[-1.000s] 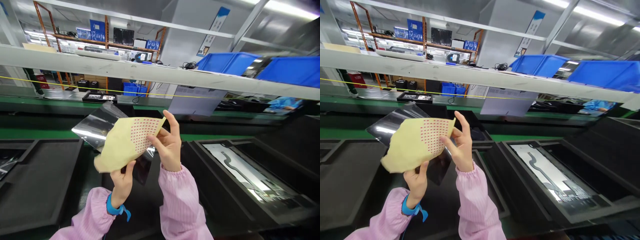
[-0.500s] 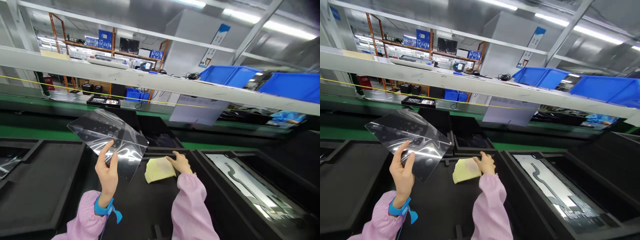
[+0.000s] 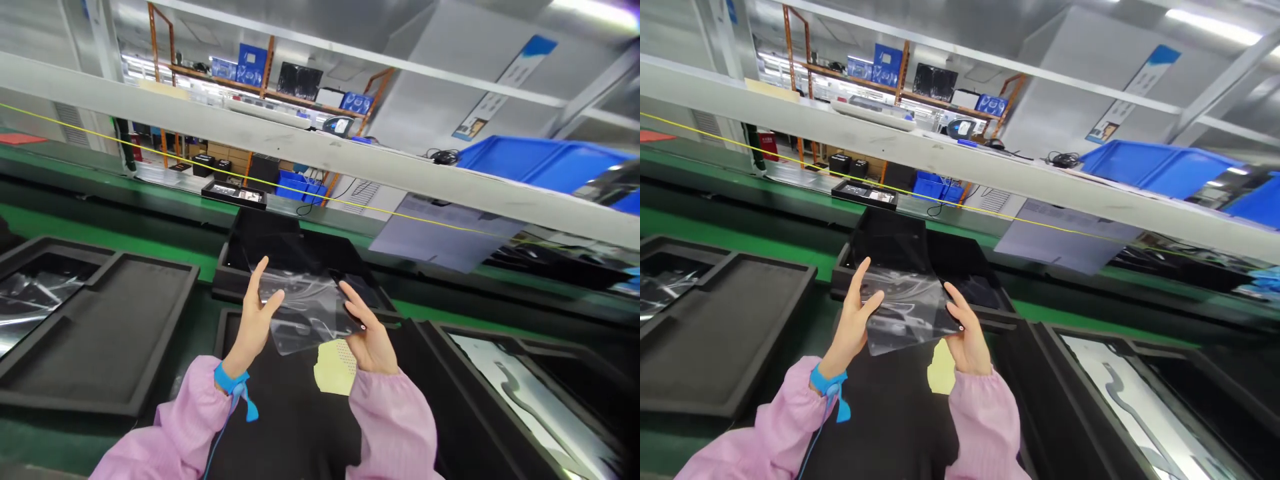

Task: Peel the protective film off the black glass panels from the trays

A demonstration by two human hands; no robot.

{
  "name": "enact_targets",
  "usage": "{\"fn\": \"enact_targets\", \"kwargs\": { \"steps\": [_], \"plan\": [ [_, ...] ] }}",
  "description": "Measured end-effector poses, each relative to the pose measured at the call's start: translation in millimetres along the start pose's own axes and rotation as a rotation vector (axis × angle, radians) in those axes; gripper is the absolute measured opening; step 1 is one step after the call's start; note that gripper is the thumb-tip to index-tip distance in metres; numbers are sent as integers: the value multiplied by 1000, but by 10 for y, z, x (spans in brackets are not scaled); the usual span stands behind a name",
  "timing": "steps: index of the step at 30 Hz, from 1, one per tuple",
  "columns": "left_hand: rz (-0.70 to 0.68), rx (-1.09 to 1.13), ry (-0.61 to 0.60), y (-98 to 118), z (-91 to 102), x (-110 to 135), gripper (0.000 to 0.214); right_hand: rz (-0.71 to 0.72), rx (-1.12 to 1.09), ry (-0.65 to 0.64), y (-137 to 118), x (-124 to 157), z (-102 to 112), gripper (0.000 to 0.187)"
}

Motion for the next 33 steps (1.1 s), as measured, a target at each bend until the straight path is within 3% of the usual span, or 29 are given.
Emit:
{"fn": "enact_targets", "kwargs": {
  "steps": [4, 6, 9, 13, 17, 20, 24, 28, 33],
  "plan": [
    [319, 280, -32, -346, -6, -199, 91, 258, 249, -47, -310, -237, -49, 48],
    [393, 340, -75, -458, -23, -284, 96, 454, 434, -192, -485, -271, -244, 39],
    [331, 343, -63, -525, 10, -415, 88, 747, 771, -517, -577, -90, -646, 39],
    [216, 266, 38, -584, 127, -558, 72, 921, 1140, -907, -268, 226, -956, 65],
    [212, 81, 99, -666, 253, -668, 41, 1103, 1460, -953, 105, 31, -951, 61],
    [214, -83, 144, -702, 360, -736, 31, 1088, 1546, -909, 389, -409, -886, 50],
    [204, -262, 228, -727, 518, -808, 36, 991, 1624, -867, 793, -867, -827, 35],
    [164, -391, 275, -692, 620, -844, 45, 888, 1672, -848, 1072, -1067, -789, 31],
    [100, -523, 322, -567, 685, -845, 42, 743, 1622, -953, 1096, -1232, -742, 34]
  ]
}}
Point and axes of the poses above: each hand's wrist, its own x-axis away from the middle knuckle, its own z-axis out of the back of the hand, y = z × x, the point moved 6 cm from there along -x, towards the middle knuckle, and after that the axes turned 12 degrees about z, right-handed, at the moved point
